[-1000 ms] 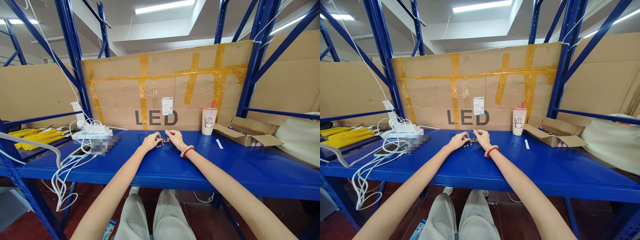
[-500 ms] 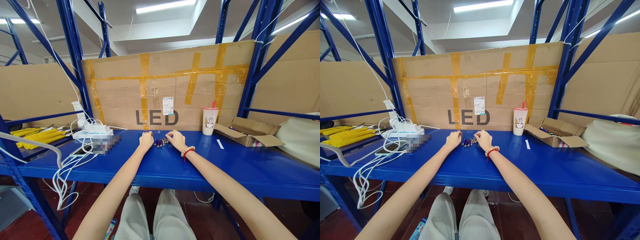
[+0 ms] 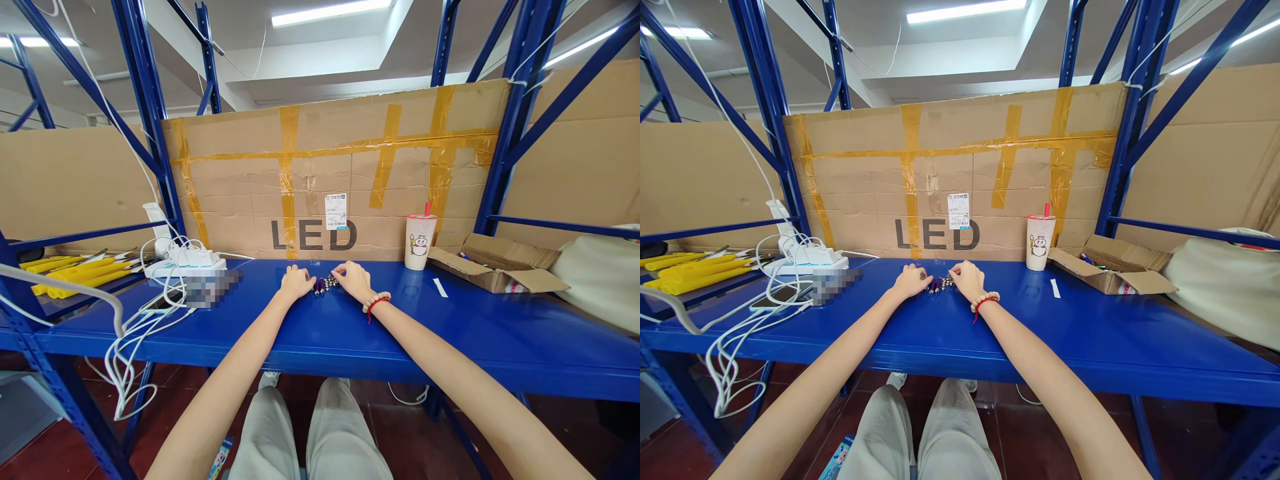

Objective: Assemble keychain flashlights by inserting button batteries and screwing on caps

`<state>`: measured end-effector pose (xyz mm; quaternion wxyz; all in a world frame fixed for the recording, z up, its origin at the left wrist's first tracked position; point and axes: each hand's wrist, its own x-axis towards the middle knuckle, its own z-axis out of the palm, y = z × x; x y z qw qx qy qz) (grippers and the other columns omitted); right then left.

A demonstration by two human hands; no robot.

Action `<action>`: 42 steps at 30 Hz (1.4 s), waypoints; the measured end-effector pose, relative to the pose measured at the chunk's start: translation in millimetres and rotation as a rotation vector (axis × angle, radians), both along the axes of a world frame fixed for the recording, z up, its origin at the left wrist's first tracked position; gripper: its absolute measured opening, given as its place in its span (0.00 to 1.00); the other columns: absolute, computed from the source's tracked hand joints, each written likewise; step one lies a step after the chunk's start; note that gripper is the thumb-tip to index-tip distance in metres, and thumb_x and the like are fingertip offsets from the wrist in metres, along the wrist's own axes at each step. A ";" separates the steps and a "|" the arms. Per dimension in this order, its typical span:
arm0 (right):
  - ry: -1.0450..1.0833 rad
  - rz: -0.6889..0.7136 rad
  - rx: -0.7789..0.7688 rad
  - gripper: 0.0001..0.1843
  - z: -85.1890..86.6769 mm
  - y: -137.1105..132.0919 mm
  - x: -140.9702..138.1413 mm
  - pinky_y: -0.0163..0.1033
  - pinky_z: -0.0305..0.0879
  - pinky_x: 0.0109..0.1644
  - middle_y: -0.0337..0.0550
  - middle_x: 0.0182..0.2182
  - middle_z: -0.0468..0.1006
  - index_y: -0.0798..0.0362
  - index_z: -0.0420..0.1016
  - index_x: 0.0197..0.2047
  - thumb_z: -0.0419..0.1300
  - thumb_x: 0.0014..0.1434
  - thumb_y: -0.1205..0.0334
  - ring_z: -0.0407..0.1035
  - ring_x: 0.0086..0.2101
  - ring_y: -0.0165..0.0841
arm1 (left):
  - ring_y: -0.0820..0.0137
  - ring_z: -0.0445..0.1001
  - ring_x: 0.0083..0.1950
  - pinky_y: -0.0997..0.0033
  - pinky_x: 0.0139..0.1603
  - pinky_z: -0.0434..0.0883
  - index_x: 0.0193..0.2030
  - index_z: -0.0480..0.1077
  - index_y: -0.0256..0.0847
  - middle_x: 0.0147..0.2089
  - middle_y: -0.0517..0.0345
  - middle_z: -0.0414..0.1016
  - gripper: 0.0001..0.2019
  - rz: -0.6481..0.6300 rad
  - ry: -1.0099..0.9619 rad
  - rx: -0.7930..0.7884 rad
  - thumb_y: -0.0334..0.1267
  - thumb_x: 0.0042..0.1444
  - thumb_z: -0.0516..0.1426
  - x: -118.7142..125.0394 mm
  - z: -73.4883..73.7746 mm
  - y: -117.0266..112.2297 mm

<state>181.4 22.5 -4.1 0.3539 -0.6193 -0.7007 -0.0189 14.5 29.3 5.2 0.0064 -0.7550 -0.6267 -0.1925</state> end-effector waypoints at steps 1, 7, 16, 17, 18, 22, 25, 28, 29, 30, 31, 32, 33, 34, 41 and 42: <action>-0.002 0.000 0.000 0.10 -0.2 0.3 0.2 0.33 0.60 0.33 0.38 0.35 0.79 0.48 0.79 0.33 0.56 0.57 0.57 0.71 0.37 0.32 | 0.54 0.64 0.55 0.58 0.53 0.63 0.41 0.70 0.40 0.50 0.44 0.68 0.19 -0.031 -0.010 -0.006 0.52 0.56 0.49 0.5 -1.3 0.2; -0.022 -0.011 0.004 0.10 -2.0 3.7 1.1 0.32 0.61 0.34 0.39 0.36 0.79 0.47 0.79 0.35 0.56 0.57 0.57 0.71 0.38 0.32 | 0.54 0.59 0.60 0.53 0.58 0.57 0.58 0.59 0.53 0.59 0.51 0.59 0.28 -0.291 -0.050 -0.020 0.59 0.52 0.51 3.9 -6.9 2.6; -0.020 -0.023 0.003 0.11 -2.1 4.1 0.9 0.33 0.60 0.33 0.38 0.35 0.79 0.48 0.79 0.33 0.56 0.57 0.56 0.71 0.37 0.32 | 0.58 0.62 0.60 0.55 0.59 0.57 0.59 0.62 0.47 0.58 0.50 0.64 0.22 -0.281 0.108 -0.157 0.44 0.57 0.47 1.4 -2.3 3.8; -0.020 -0.025 0.003 0.10 -2.0 4.0 1.0 0.33 0.60 0.33 0.38 0.35 0.79 0.48 0.79 0.33 0.56 0.57 0.56 0.71 0.37 0.32 | 0.58 0.62 0.60 0.55 0.59 0.58 0.59 0.62 0.47 0.58 0.49 0.64 0.22 -0.277 0.118 -0.157 0.43 0.58 0.47 1.0 -2.3 4.5; -0.020 -0.028 0.002 0.10 -1.9 3.9 1.3 0.33 0.60 0.33 0.38 0.35 0.79 0.48 0.79 0.33 0.56 0.57 0.56 0.71 0.37 0.32 | 0.58 0.62 0.60 0.55 0.59 0.58 0.59 0.62 0.46 0.58 0.49 0.64 0.22 -0.274 0.125 -0.155 0.42 0.58 0.46 0.6 -2.5 5.1; -0.019 -0.060 -0.013 0.10 -1.3 3.6 3.8 0.33 0.61 0.35 0.39 0.36 0.79 0.48 0.79 0.34 0.56 0.57 0.57 0.71 0.38 0.33 | 0.59 0.60 0.61 0.54 0.59 0.58 0.59 0.61 0.46 0.60 0.50 0.63 0.22 -0.255 0.149 -0.141 0.39 0.59 0.43 -1.1 -3.6 6.5; -0.009 -0.095 -0.010 0.11 -0.3 3.5 7.3 0.34 0.61 0.35 0.40 0.37 0.79 0.48 0.79 0.34 0.55 0.58 0.57 0.71 0.39 0.35 | 0.59 0.62 0.60 0.56 0.58 0.58 0.59 0.61 0.47 0.60 0.50 0.63 0.21 -0.227 0.159 -0.136 0.39 0.60 0.44 -2.1 -3.6 6.7; -0.004 -0.126 -0.011 0.11 0.5 4.1 10.8 0.35 0.61 0.34 0.41 0.36 0.79 0.48 0.79 0.33 0.55 0.58 0.57 0.72 0.39 0.35 | 0.58 0.63 0.59 0.56 0.57 0.59 0.56 0.64 0.45 0.58 0.49 0.65 0.20 -0.195 0.137 -0.127 0.39 0.58 0.46 -3.0 -3.2 7.0; -0.006 -0.134 -0.018 0.11 0.5 4.5 11.6 0.35 0.61 0.34 0.41 0.35 0.79 0.48 0.79 0.32 0.55 0.58 0.58 0.72 0.38 0.35 | 0.58 0.63 0.59 0.56 0.57 0.59 0.55 0.65 0.44 0.58 0.48 0.65 0.19 -0.180 0.129 -0.121 0.39 0.58 0.46 -3.4 -3.1 7.2; -0.010 -0.141 -0.029 0.11 0.5 5.1 12.2 0.35 0.61 0.34 0.41 0.33 0.80 0.48 0.79 0.32 0.56 0.57 0.58 0.72 0.37 0.35 | 0.58 0.64 0.58 0.56 0.57 0.60 0.54 0.65 0.43 0.57 0.48 0.66 0.19 -0.163 0.122 -0.113 0.39 0.57 0.47 -3.8 -3.1 7.4; -0.014 -0.146 -0.042 0.10 0.3 5.8 12.7 0.35 0.61 0.34 0.41 0.33 0.80 0.48 0.79 0.31 0.56 0.57 0.59 0.72 0.37 0.35 | 0.59 0.64 0.58 0.57 0.57 0.60 0.53 0.66 0.42 0.57 0.48 0.66 0.18 -0.145 0.116 -0.105 0.39 0.57 0.48 -4.2 -3.1 7.5; -0.019 -0.150 -0.058 0.10 0.1 6.5 12.9 0.35 0.61 0.34 0.41 0.32 0.80 0.48 0.79 0.31 0.57 0.56 0.59 0.72 0.37 0.35 | 0.59 0.65 0.57 0.58 0.56 0.60 0.52 0.66 0.41 0.56 0.48 0.67 0.17 -0.128 0.110 -0.099 0.39 0.56 0.48 -4.5 -3.3 7.6; -0.026 -0.152 -0.072 0.09 -0.1 7.0 13.1 0.35 0.62 0.34 0.41 0.33 0.80 0.48 0.79 0.31 0.57 0.56 0.60 0.72 0.37 0.36 | 0.60 0.65 0.57 0.58 0.56 0.60 0.51 0.66 0.41 0.56 0.47 0.67 0.17 -0.113 0.103 -0.094 0.39 0.56 0.48 -4.7 -3.5 7.7; -0.032 -0.153 -0.084 0.09 -0.2 7.4 13.1 0.35 0.62 0.34 0.40 0.33 0.80 0.48 0.79 0.32 0.57 0.56 0.60 0.72 0.37 0.36 | 0.60 0.65 0.57 0.58 0.56 0.61 0.51 0.66 0.41 0.56 0.47 0.67 0.16 -0.103 0.097 -0.090 0.40 0.56 0.48 -5.0 -3.7 7.7; -0.026 -0.144 -0.091 0.09 -1.0 6.9 13.2 0.36 0.62 0.35 0.40 0.34 0.80 0.48 0.79 0.33 0.57 0.56 0.60 0.73 0.38 0.37 | 0.58 0.66 0.56 0.56 0.55 0.60 0.48 0.66 0.38 0.53 0.45 0.68 0.15 -0.056 0.069 -0.078 0.41 0.56 0.49 -5.7 -3.9 7.2; -0.022 -0.144 -0.092 0.09 -1.2 6.9 13.1 0.36 0.63 0.36 0.40 0.34 0.80 0.48 0.79 0.33 0.57 0.56 0.60 0.73 0.38 0.37 | 0.58 0.66 0.56 0.57 0.56 0.60 0.47 0.66 0.38 0.53 0.45 0.68 0.15 -0.052 0.071 -0.077 0.41 0.56 0.49 -5.8 -3.8 7.0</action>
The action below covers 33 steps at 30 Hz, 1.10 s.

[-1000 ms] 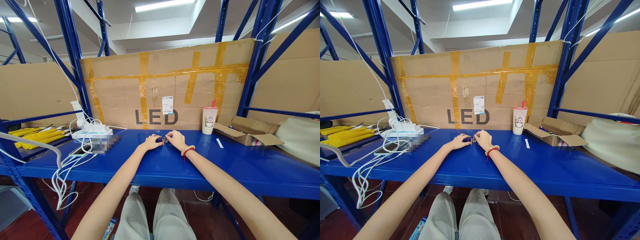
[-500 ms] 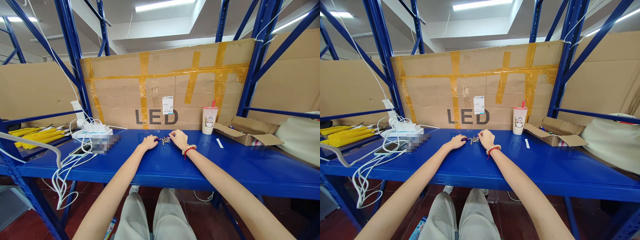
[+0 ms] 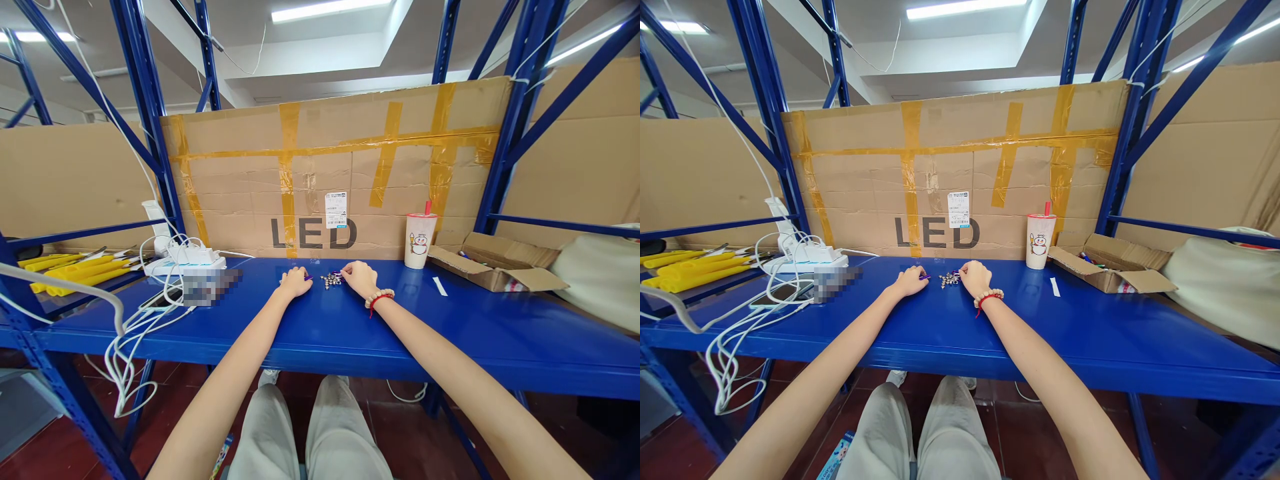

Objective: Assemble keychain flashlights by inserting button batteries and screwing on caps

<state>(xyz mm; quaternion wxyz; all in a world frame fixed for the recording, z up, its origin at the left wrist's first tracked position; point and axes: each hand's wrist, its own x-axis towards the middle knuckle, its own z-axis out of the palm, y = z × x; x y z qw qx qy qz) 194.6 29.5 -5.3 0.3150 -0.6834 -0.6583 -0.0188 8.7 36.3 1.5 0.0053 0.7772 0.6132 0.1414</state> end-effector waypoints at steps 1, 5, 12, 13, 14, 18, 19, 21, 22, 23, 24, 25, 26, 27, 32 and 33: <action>0.003 -0.003 -0.001 0.09 -0.1 0.1 -0.1 0.36 0.63 0.36 0.40 0.34 0.80 0.48 0.79 0.33 0.57 0.56 0.60 0.73 0.38 0.37 | 0.58 0.66 0.56 0.57 0.56 0.60 0.46 0.66 0.39 0.53 0.46 0.68 0.14 0.003 0.003 0.001 0.41 0.56 0.49 0.0 0.1 -0.2; 0.009 -0.001 -0.007 0.09 0.7 -0.3 -1.6 0.36 0.63 0.37 0.39 0.34 0.80 0.48 0.79 0.32 0.56 0.55 0.61 0.72 0.39 0.36 | 0.59 0.66 0.56 0.57 0.57 0.59 0.46 0.66 0.39 0.53 0.47 0.68 0.14 0.010 0.009 0.007 0.41 0.57 0.49 0.1 0.3 -0.6; -0.055 0.200 0.096 0.11 0.6 -5.1 -10.2 0.32 0.61 0.37 0.40 0.38 0.77 0.47 0.79 0.37 0.56 0.57 0.55 0.70 0.40 0.32 | 0.58 0.66 0.55 0.58 0.55 0.60 0.45 0.67 0.39 0.52 0.47 0.68 0.12 -0.021 0.031 0.045 0.38 0.56 0.49 -0.3 -1.1 1.5; -0.082 0.227 0.104 0.11 -0.1 -5.0 -11.2 0.33 0.61 0.38 0.40 0.39 0.77 0.47 0.79 0.37 0.56 0.57 0.55 0.69 0.41 0.32 | 0.59 0.66 0.55 0.58 0.55 0.60 0.45 0.68 0.40 0.52 0.47 0.68 0.12 -0.029 0.039 0.054 0.38 0.56 0.49 -0.3 -1.1 1.8; -0.109 0.251 0.110 0.11 -0.9 -4.6 -11.9 0.33 0.61 0.39 0.41 0.39 0.76 0.47 0.79 0.38 0.56 0.57 0.54 0.68 0.42 0.32 | 0.59 0.66 0.55 0.58 0.55 0.61 0.45 0.68 0.40 0.51 0.47 0.68 0.12 -0.037 0.047 0.064 0.38 0.57 0.49 -0.3 -0.9 2.0; -0.173 0.304 0.102 0.12 -3.9 -0.9 -11.8 0.35 0.61 0.42 0.41 0.39 0.75 0.45 0.80 0.37 0.56 0.58 0.54 0.66 0.43 0.34 | 0.58 0.66 0.54 0.57 0.53 0.61 0.43 0.69 0.39 0.49 0.46 0.69 0.14 -0.071 0.040 0.103 0.41 0.59 0.46 0.7 2.0 0.2; -0.176 0.305 0.096 0.11 -4.5 0.0 -11.4 0.35 0.61 0.42 0.41 0.39 0.75 0.45 0.80 0.36 0.56 0.58 0.54 0.65 0.43 0.34 | 0.58 0.66 0.54 0.56 0.53 0.61 0.42 0.69 0.39 0.49 0.46 0.69 0.14 -0.079 0.028 0.114 0.42 0.60 0.46 1.1 3.0 -0.7; -0.179 0.302 0.089 0.11 -5.2 1.2 -10.6 0.35 0.61 0.42 0.41 0.39 0.75 0.46 0.80 0.35 0.57 0.58 0.54 0.65 0.43 0.35 | 0.58 0.66 0.53 0.56 0.53 0.61 0.40 0.70 0.39 0.47 0.47 0.70 0.15 -0.092 0.000 0.139 0.42 0.60 0.45 2.0 4.8 -2.6; -0.181 0.300 0.088 0.11 -5.5 1.5 -10.3 0.35 0.61 0.42 0.41 0.40 0.74 0.46 0.80 0.35 0.57 0.58 0.54 0.65 0.43 0.35 | 0.58 0.66 0.53 0.57 0.53 0.61 0.39 0.70 0.40 0.47 0.48 0.70 0.15 -0.099 -0.013 0.154 0.43 0.61 0.45 2.4 5.4 -3.2; -0.184 0.300 0.085 0.11 -5.6 1.7 -10.1 0.35 0.61 0.42 0.42 0.40 0.74 0.46 0.80 0.35 0.57 0.58 0.54 0.65 0.43 0.35 | 0.59 0.66 0.52 0.57 0.53 0.61 0.38 0.70 0.39 0.46 0.48 0.70 0.15 -0.105 -0.027 0.172 0.43 0.61 0.45 2.8 5.8 -3.7; -0.186 0.300 0.079 0.11 -5.7 1.7 -10.1 0.35 0.61 0.42 0.42 0.40 0.74 0.46 0.80 0.36 0.57 0.58 0.53 0.65 0.43 0.36 | 0.59 0.66 0.52 0.57 0.53 0.61 0.37 0.70 0.39 0.46 0.49 0.71 0.16 -0.111 -0.039 0.189 0.43 0.61 0.45 3.2 6.0 -3.9; -0.189 0.301 0.071 0.12 -5.7 1.6 -10.0 0.35 0.61 0.42 0.42 0.40 0.74 0.45 0.80 0.37 0.56 0.58 0.53 0.65 0.43 0.36 | 0.59 0.66 0.52 0.57 0.53 0.61 0.36 0.70 0.39 0.45 0.49 0.71 0.16 -0.118 -0.051 0.204 0.44 0.61 0.45 3.5 5.9 -3.9; -0.194 0.304 0.062 0.12 -5.6 1.4 -10.0 0.36 0.61 0.42 0.42 0.40 0.74 0.45 0.80 0.37 0.56 0.58 0.53 0.65 0.43 0.36 | 0.59 0.66 0.51 0.58 0.53 0.60 0.35 0.70 0.39 0.45 0.49 0.71 0.16 -0.125 -0.063 0.217 0.44 0.61 0.45 3.8 5.7 -3.8; -0.199 0.306 0.053 0.12 -5.4 1.2 -9.9 0.36 0.61 0.42 0.42 0.40 0.74 0.45 0.80 0.37 0.56 0.58 0.53 0.65 0.44 0.36 | 0.59 0.66 0.51 0.58 0.53 0.60 0.34 0.69 0.39 0.44 0.49 0.71 0.16 -0.133 -0.073 0.229 0.44 0.61 0.45 4.0 5.3 -3.7; -0.208 0.300 0.049 0.13 -4.1 -0.6 -9.8 0.37 0.62 0.43 0.43 0.41 0.74 0.47 0.79 0.40 0.56 0.58 0.53 0.65 0.44 0.37 | 0.60 0.66 0.51 0.58 0.52 0.60 0.31 0.69 0.38 0.42 0.50 0.71 0.15 -0.148 -0.101 0.253 0.43 0.61 0.47 4.9 4.6 -3.8; -0.207 0.300 0.052 0.13 -3.7 -1.1 -10.0 0.37 0.62 0.43 0.43 0.41 0.74 0.47 0.79 0.41 0.56 0.58 0.53 0.65 0.44 0.37 | 0.60 0.66 0.50 0.58 0.52 0.60 0.31 0.69 0.38 0.42 0.50 0.71 0.15 -0.147 -0.104 0.254 0.43 0.61 0.47 5.1 4.7 -3.9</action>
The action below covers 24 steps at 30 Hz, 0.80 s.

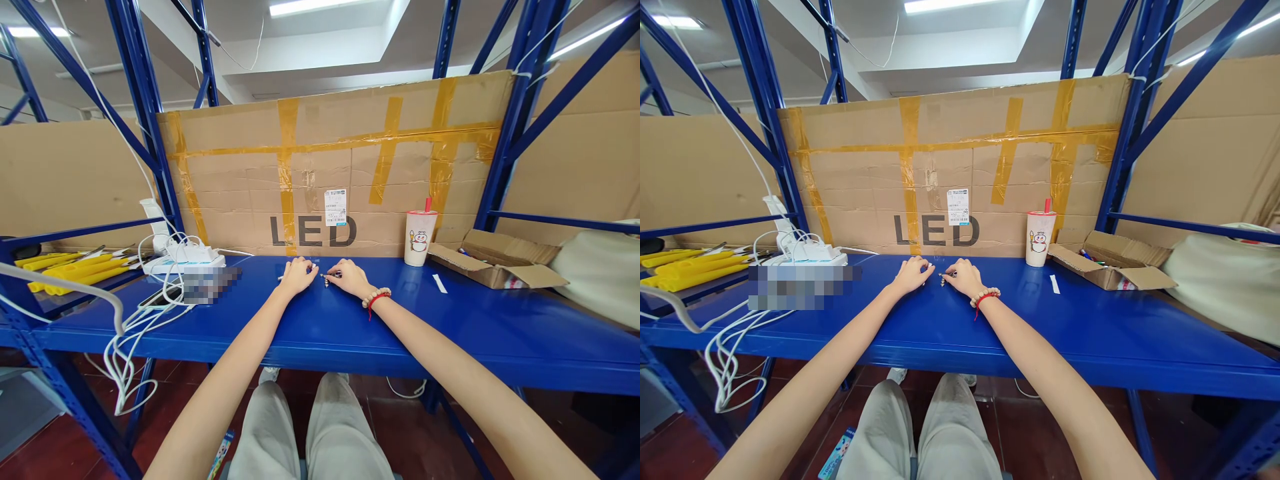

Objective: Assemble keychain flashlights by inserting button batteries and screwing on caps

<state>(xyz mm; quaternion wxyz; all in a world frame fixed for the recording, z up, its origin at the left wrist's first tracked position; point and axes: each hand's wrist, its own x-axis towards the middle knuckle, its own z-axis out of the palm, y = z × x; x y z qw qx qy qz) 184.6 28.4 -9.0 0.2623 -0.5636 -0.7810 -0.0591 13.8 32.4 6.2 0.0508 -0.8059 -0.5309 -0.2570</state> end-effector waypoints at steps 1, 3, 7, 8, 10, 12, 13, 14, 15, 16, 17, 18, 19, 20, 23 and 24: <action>0.001 0.002 0.005 0.13 0.4 -0.6 -0.2 0.37 0.62 0.43 0.43 0.41 0.75 0.47 0.79 0.40 0.56 0.58 0.52 0.65 0.44 0.37 | 0.60 0.66 0.50 0.58 0.52 0.60 0.31 0.69 0.38 0.42 0.51 0.71 0.15 0.000 -0.002 -0.002 0.43 0.61 0.47 0.1 0.2 -0.1; 0.002 0.007 0.016 0.14 1.5 -1.9 -0.9 0.37 0.62 0.43 0.43 0.40 0.75 0.46 0.79 0.39 0.56 0.58 0.50 0.65 0.44 0.36 | 0.61 0.67 0.50 0.58 0.52 0.60 0.31 0.69 0.39 0.42 0.51 0.71 0.15 -0.001 0.002 -0.010 0.43 0.61 0.47 0.2 0.6 0.1; -0.010 0.003 0.015 0.13 4.5 -5.1 -2.0 0.36 0.61 0.41 0.42 0.38 0.76 0.46 0.80 0.34 0.57 0.57 0.50 0.67 0.42 0.35 | 0.61 0.67 0.49 0.58 0.52 0.60 0.32 0.69 0.39 0.42 0.51 0.72 0.15 -0.003 0.028 -0.026 0.44 0.61 0.46 -0.1 0.6 1.8; -0.014 0.001 0.009 0.14 5.2 -5.8 -2.1 0.36 0.61 0.41 0.41 0.38 0.76 0.47 0.80 0.33 0.57 0.57 0.50 0.67 0.41 0.35 | 0.61 0.67 0.49 0.58 0.51 0.61 0.32 0.69 0.39 0.42 0.51 0.72 0.15 -0.005 0.034 -0.029 0.44 0.61 0.46 -0.2 0.4 2.2; -0.016 -0.003 0.005 0.15 6.2 -6.9 -2.1 0.35 0.60 0.40 0.41 0.37 0.77 0.48 0.80 0.33 0.57 0.57 0.49 0.67 0.40 0.34 | 0.60 0.68 0.49 0.58 0.51 0.61 0.33 0.69 0.39 0.42 0.52 0.72 0.15 -0.010 0.045 -0.032 0.44 0.61 0.46 -0.3 0.2 2.9; -0.013 -0.008 0.010 0.15 6.6 -7.6 -2.0 0.34 0.60 0.39 0.41 0.37 0.77 0.48 0.80 0.32 0.57 0.57 0.48 0.68 0.40 0.34 | 0.60 0.68 0.48 0.58 0.50 0.62 0.33 0.69 0.38 0.41 0.52 0.72 0.15 -0.011 0.052 -0.035 0.44 0.61 0.46 -0.2 0.1 2.9; -0.012 -0.008 0.013 0.16 6.7 -7.8 -1.9 0.34 0.60 0.39 0.41 0.36 0.77 0.48 0.80 0.32 0.57 0.57 0.48 0.68 0.40 0.34 | 0.60 0.68 0.48 0.58 0.50 0.62 0.32 0.69 0.38 0.41 0.52 0.72 0.16 -0.011 0.052 -0.035 0.44 0.61 0.46 -0.2 0.2 2.7; -0.012 -0.006 0.014 0.16 6.7 -7.9 -1.9 0.34 0.60 0.39 0.41 0.36 0.77 0.48 0.80 0.32 0.56 0.57 0.47 0.68 0.40 0.34 | 0.60 0.68 0.48 0.58 0.50 0.62 0.32 0.69 0.38 0.41 0.52 0.72 0.16 -0.011 0.052 -0.034 0.44 0.61 0.46 -0.1 0.3 2.5; -0.011 -0.002 0.013 0.16 6.7 -8.0 -1.9 0.34 0.60 0.39 0.41 0.36 0.77 0.47 0.80 0.32 0.57 0.56 0.47 0.68 0.40 0.34 | 0.60 0.68 0.48 0.58 0.50 0.62 0.32 0.69 0.38 0.41 0.52 0.72 0.16 -0.011 0.054 -0.032 0.44 0.61 0.45 0.0 0.5 2.2; -0.011 0.003 0.009 0.16 6.8 -8.2 -1.9 0.34 0.60 0.39 0.40 0.36 0.77 0.47 0.80 0.32 0.57 0.56 0.47 0.68 0.40 0.33 | 0.61 0.69 0.48 0.58 0.49 0.62 0.32 0.69 0.38 0.40 0.52 0.72 0.16 -0.012 0.056 -0.029 0.44 0.61 0.45 0.1 0.7 1.9; -0.011 0.007 0.006 0.15 6.9 -8.3 -1.9 0.34 0.61 0.39 0.40 0.37 0.77 0.47 0.80 0.32 0.57 0.56 0.47 0.68 0.40 0.33 | 0.61 0.69 0.47 0.58 0.49 0.63 0.32 0.69 0.38 0.40 0.51 0.72 0.16 -0.012 0.059 -0.028 0.44 0.61 0.45 0.3 1.0 1.5; -0.012 0.006 0.002 0.15 7.0 -8.4 -1.9 0.34 0.61 0.39 0.40 0.37 0.77 0.47 0.80 0.32 0.57 0.56 0.48 0.68 0.40 0.33 | 0.61 0.69 0.47 0.58 0.49 0.63 0.32 0.69 0.38 0.40 0.51 0.73 0.16 -0.011 0.064 -0.027 0.44 0.61 0.45 0.4 1.3 1.2; -0.013 0.003 -0.002 0.14 7.2 -8.5 -1.9 0.34 0.61 0.39 0.40 0.37 0.78 0.47 0.80 0.32 0.58 0.56 0.49 0.68 0.40 0.33 | 0.61 0.69 0.47 0.58 0.49 0.63 0.32 0.69 0.38 0.40 0.51 0.73 0.16 -0.011 0.067 -0.027 0.44 0.61 0.45 0.4 1.7 0.8; -0.015 -0.003 -0.005 0.13 7.3 -8.6 -1.9 0.34 0.61 0.39 0.40 0.37 0.78 0.47 0.80 0.33 0.58 0.56 0.51 0.68 0.40 0.33 | 0.61 0.69 0.47 0.58 0.49 0.63 0.31 0.69 0.38 0.41 0.51 0.73 0.16 -0.012 0.069 -0.028 0.44 0.61 0.45 0.5 2.0 0.3; -0.016 -0.009 -0.007 0.12 7.3 -8.2 -1.8 0.34 0.61 0.39 0.40 0.38 0.77 0.47 0.80 0.34 0.57 0.57 0.52 0.68 0.40 0.34 | 0.60 0.70 0.47 0.58 0.49 0.63 0.32 0.69 0.38 0.41 0.51 0.73 0.16 -0.011 0.071 -0.031 0.43 0.61 0.45 0.7 3.2 -1.4; -0.014 -0.006 -0.007 0.13 7.1 -7.9 -1.7 0.34 0.61 0.39 0.41 0.38 0.77 0.47 0.80 0.34 0.57 0.57 0.52 0.68 0.40 0.34 | 0.60 0.70 0.47 0.58 0.49 0.63 0.32 0.69 0.38 0.42 0.50 0.73 0.16 -0.011 0.073 -0.032 0.43 0.61 0.45 0.8 3.5 -2.0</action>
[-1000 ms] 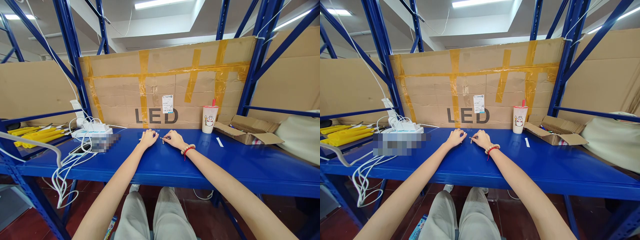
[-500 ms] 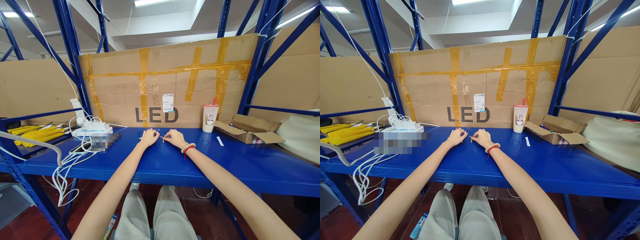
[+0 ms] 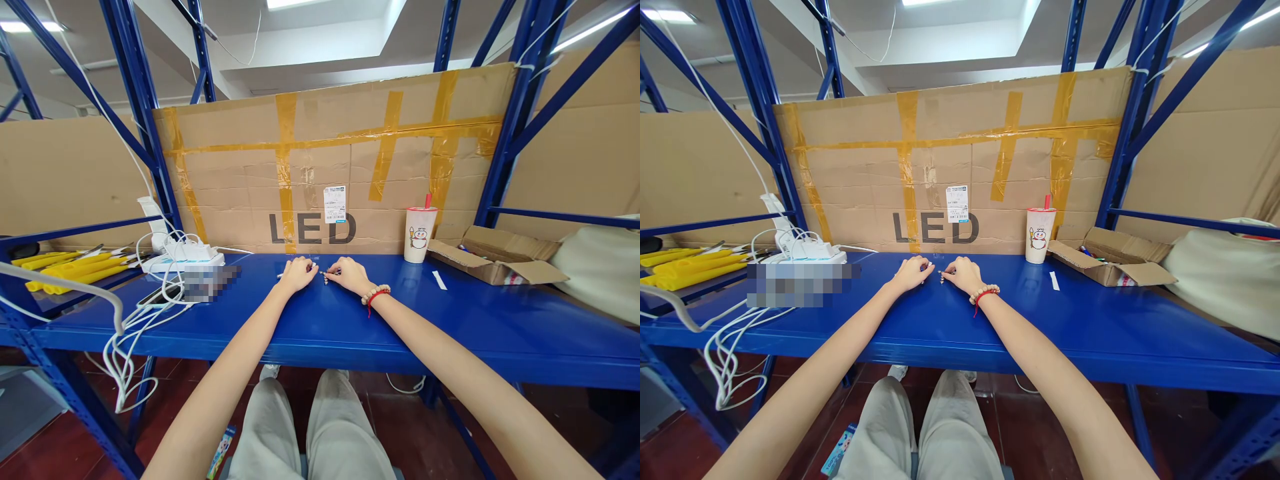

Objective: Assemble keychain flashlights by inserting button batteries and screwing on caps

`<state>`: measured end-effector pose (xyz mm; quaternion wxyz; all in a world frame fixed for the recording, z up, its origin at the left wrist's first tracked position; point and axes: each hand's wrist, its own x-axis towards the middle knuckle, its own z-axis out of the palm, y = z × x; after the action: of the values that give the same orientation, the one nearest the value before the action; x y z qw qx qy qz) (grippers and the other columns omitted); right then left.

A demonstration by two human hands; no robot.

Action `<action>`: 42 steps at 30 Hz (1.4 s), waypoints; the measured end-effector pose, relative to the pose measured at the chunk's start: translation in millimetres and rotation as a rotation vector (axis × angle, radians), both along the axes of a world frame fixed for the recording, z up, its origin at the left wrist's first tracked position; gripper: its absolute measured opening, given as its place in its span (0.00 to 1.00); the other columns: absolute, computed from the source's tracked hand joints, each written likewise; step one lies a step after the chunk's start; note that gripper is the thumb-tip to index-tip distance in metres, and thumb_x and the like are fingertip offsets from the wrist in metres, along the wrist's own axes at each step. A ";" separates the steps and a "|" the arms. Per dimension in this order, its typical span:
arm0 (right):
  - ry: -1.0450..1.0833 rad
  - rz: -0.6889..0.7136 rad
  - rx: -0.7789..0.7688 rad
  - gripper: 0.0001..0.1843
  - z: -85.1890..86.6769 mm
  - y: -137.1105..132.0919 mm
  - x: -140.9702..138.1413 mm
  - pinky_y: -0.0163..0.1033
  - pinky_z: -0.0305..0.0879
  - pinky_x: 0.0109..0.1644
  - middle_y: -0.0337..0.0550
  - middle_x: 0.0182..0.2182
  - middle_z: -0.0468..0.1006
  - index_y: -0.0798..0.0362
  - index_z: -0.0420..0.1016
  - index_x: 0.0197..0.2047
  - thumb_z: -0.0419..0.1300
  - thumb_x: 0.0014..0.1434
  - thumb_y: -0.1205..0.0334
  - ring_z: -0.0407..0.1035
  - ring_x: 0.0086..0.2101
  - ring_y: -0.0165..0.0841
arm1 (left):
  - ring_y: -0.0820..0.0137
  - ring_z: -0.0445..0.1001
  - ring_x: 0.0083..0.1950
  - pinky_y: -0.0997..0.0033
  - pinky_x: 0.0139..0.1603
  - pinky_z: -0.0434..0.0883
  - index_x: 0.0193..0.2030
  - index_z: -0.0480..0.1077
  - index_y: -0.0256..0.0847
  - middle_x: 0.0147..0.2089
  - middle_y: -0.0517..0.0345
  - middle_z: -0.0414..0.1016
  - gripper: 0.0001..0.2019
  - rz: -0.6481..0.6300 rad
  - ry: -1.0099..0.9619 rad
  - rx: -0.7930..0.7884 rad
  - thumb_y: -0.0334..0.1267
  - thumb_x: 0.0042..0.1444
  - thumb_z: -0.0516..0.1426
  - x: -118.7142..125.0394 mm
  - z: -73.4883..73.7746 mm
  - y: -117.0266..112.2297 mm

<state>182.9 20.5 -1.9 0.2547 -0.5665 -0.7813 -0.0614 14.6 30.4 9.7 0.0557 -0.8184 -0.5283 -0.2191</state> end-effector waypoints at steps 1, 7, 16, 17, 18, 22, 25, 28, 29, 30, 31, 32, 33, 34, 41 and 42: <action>0.001 0.004 0.000 0.13 -0.3 0.3 0.1 0.34 0.61 0.39 0.41 0.38 0.77 0.47 0.80 0.35 0.56 0.58 0.51 0.68 0.40 0.34 | 0.60 0.70 0.47 0.58 0.49 0.63 0.32 0.69 0.38 0.42 0.50 0.74 0.16 0.001 0.003 -0.001 0.43 0.61 0.45 0.1 0.3 -0.5; -0.010 0.019 -0.020 0.13 -2.3 1.7 0.4 0.34 0.61 0.39 0.41 0.39 0.77 0.47 0.80 0.36 0.56 0.58 0.52 0.68 0.41 0.34 | 0.60 0.71 0.46 0.60 0.47 0.65 0.33 0.70 0.39 0.42 0.50 0.75 0.15 0.001 0.027 -0.029 0.42 0.61 0.45 0.1 0.3 0.1; -0.029 0.026 -0.039 0.12 -0.6 -0.6 0.4 0.32 0.61 0.38 0.41 0.39 0.77 0.48 0.79 0.39 0.55 0.59 0.57 0.68 0.41 0.33 | 0.59 0.73 0.43 0.64 0.42 0.67 0.32 0.70 0.39 0.40 0.50 0.76 0.15 -0.044 0.099 -0.072 0.43 0.59 0.46 -1.7 -1.4 3.8; -0.031 0.027 -0.041 0.12 -0.5 -0.5 0.6 0.32 0.62 0.38 0.41 0.39 0.77 0.48 0.79 0.39 0.55 0.59 0.57 0.68 0.41 0.33 | 0.59 0.73 0.43 0.63 0.43 0.67 0.32 0.70 0.39 0.40 0.50 0.76 0.15 -0.043 0.098 -0.071 0.43 0.59 0.46 -1.7 -1.4 3.7; -0.032 0.028 -0.041 0.11 -0.6 -0.3 0.8 0.32 0.62 0.38 0.41 0.39 0.77 0.48 0.79 0.39 0.55 0.58 0.58 0.68 0.41 0.33 | 0.58 0.73 0.43 0.63 0.43 0.67 0.32 0.70 0.39 0.40 0.50 0.76 0.15 -0.042 0.097 -0.071 0.43 0.59 0.46 -1.7 -1.4 3.6; -0.031 0.041 -0.040 0.11 -1.2 1.1 1.5 0.33 0.62 0.39 0.41 0.39 0.77 0.48 0.79 0.39 0.56 0.58 0.59 0.68 0.41 0.33 | 0.58 0.73 0.43 0.62 0.43 0.67 0.32 0.70 0.39 0.41 0.50 0.76 0.15 -0.042 0.089 -0.074 0.44 0.59 0.46 -1.6 -1.3 3.6; -0.029 0.049 -0.044 0.11 -1.6 2.0 1.7 0.32 0.62 0.38 0.41 0.39 0.77 0.48 0.79 0.39 0.56 0.58 0.59 0.69 0.40 0.32 | 0.59 0.73 0.43 0.63 0.43 0.67 0.32 0.70 0.39 0.41 0.50 0.76 0.15 -0.045 0.080 -0.082 0.43 0.59 0.46 -1.6 -0.7 3.4; -0.025 0.050 -0.048 0.11 -1.8 2.2 2.0 0.31 0.62 0.38 0.41 0.39 0.77 0.48 0.79 0.39 0.56 0.58 0.59 0.69 0.40 0.32 | 0.59 0.73 0.43 0.64 0.43 0.67 0.32 0.70 0.40 0.40 0.50 0.76 0.15 -0.044 0.083 -0.091 0.43 0.59 0.46 -1.8 0.1 3.2; -0.024 0.051 -0.048 0.11 -1.9 2.2 2.1 0.31 0.62 0.38 0.41 0.39 0.77 0.48 0.79 0.39 0.56 0.58 0.59 0.69 0.40 0.32 | 0.59 0.73 0.43 0.64 0.43 0.67 0.32 0.70 0.40 0.41 0.50 0.76 0.15 -0.045 0.087 -0.092 0.43 0.59 0.46 -1.9 0.1 3.4; -0.023 0.052 -0.049 0.11 -2.0 2.1 2.1 0.31 0.62 0.37 0.41 0.39 0.77 0.48 0.79 0.39 0.56 0.58 0.59 0.69 0.40 0.32 | 0.59 0.73 0.43 0.64 0.43 0.67 0.32 0.71 0.40 0.41 0.50 0.76 0.15 -0.045 0.090 -0.093 0.43 0.59 0.46 -2.2 -0.1 3.9; -0.022 0.052 -0.050 0.11 -2.0 2.0 2.1 0.31 0.62 0.37 0.41 0.39 0.77 0.48 0.79 0.39 0.56 0.58 0.59 0.69 0.40 0.32 | 0.59 0.73 0.43 0.64 0.42 0.67 0.32 0.71 0.40 0.41 0.50 0.76 0.16 -0.044 0.093 -0.095 0.44 0.59 0.46 -2.5 -0.4 4.6; -0.022 0.053 -0.050 0.11 -2.0 1.8 2.1 0.31 0.62 0.37 0.41 0.39 0.77 0.48 0.79 0.39 0.56 0.58 0.59 0.69 0.40 0.32 | 0.59 0.73 0.43 0.64 0.42 0.67 0.32 0.71 0.40 0.41 0.50 0.76 0.16 -0.044 0.096 -0.098 0.44 0.59 0.46 -2.8 -1.0 5.4; -0.021 0.053 -0.052 0.11 -1.9 1.7 2.1 0.31 0.62 0.37 0.41 0.39 0.77 0.48 0.79 0.40 0.56 0.58 0.59 0.69 0.40 0.32 | 0.60 0.73 0.43 0.65 0.42 0.67 0.32 0.71 0.40 0.42 0.51 0.76 0.15 -0.044 0.099 -0.105 0.44 0.59 0.46 -3.2 -1.8 6.4; -0.020 0.052 -0.054 0.11 -1.8 1.7 2.0 0.31 0.62 0.37 0.41 0.39 0.77 0.48 0.79 0.40 0.56 0.58 0.60 0.69 0.40 0.31 | 0.60 0.74 0.43 0.65 0.42 0.67 0.32 0.71 0.40 0.42 0.51 0.76 0.15 -0.044 0.102 -0.115 0.44 0.59 0.46 -3.7 -2.6 7.5; -0.020 0.046 -0.062 0.11 -2.4 3.3 1.4 0.31 0.62 0.36 0.41 0.39 0.77 0.48 0.79 0.40 0.56 0.57 0.60 0.70 0.40 0.32 | 0.60 0.74 0.43 0.65 0.42 0.68 0.35 0.71 0.41 0.42 0.52 0.77 0.14 -0.049 0.094 -0.155 0.43 0.58 0.47 -5.4 -5.2 10.0; -0.022 0.046 -0.064 0.11 -2.5 3.6 1.3 0.31 0.62 0.36 0.41 0.39 0.77 0.48 0.79 0.40 0.56 0.57 0.60 0.70 0.39 0.32 | 0.60 0.74 0.44 0.66 0.42 0.68 0.35 0.71 0.41 0.42 0.52 0.77 0.13 -0.047 0.095 -0.154 0.43 0.58 0.47 -5.3 -5.0 9.7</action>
<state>184.3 24.1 -4.5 0.2294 -0.5557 -0.7983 -0.0368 9.3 40.1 4.6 0.0123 -0.8418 -0.5211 -0.1401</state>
